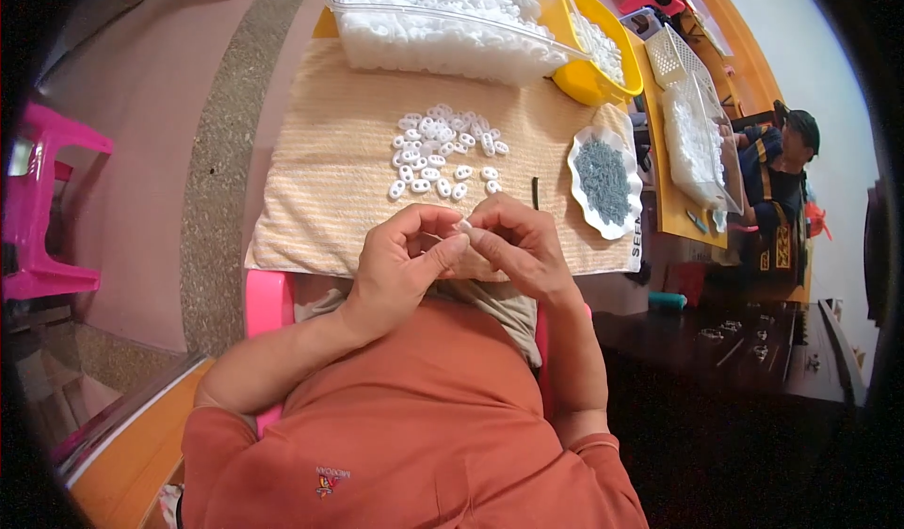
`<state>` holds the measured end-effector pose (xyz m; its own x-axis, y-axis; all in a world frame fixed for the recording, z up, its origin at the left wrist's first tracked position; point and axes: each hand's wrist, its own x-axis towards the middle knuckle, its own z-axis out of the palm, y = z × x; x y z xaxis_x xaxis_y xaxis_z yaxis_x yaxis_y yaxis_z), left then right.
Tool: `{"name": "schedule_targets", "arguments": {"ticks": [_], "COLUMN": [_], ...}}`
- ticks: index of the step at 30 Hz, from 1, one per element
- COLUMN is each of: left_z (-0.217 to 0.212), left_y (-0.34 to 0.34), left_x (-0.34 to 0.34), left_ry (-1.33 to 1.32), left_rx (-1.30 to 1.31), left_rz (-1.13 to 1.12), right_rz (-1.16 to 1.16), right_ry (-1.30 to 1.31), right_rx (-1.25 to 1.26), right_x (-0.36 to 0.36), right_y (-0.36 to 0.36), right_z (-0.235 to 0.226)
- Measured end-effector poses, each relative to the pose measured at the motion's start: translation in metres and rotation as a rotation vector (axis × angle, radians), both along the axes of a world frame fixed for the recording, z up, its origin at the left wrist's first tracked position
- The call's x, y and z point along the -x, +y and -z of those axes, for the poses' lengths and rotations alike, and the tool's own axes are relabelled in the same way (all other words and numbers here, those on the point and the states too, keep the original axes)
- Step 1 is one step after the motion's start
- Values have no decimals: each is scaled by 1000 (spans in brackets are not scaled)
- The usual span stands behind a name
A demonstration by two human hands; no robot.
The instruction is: Assembling small white plastic components by hand at a manufacturing workstation.
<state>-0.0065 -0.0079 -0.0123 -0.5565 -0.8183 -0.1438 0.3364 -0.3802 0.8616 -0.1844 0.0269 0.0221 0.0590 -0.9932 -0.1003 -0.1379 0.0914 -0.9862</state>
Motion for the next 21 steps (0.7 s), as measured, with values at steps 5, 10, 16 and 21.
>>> {"name": "schedule_targets", "arguments": {"ticks": [5, 10, 16, 21], "left_z": [4, 1, 3, -5], "left_y": [-3, -3, 0, 0], "left_x": [-3, -1, 0, 0], "left_ry": [-7, -4, 66, 90], "left_rx": [-26, -120, -214, -257], "left_rz": [66, 62, 67, 60], "right_rz": [17, 7, 66, 74], "right_ry": [-131, -155, -175, -70], "right_rx": [-67, -99, 69, 194], "right_x": [-7, -6, -7, -7], "right_y": [9, 13, 17, 16], "right_z": [-4, -3, 14, 20]}}
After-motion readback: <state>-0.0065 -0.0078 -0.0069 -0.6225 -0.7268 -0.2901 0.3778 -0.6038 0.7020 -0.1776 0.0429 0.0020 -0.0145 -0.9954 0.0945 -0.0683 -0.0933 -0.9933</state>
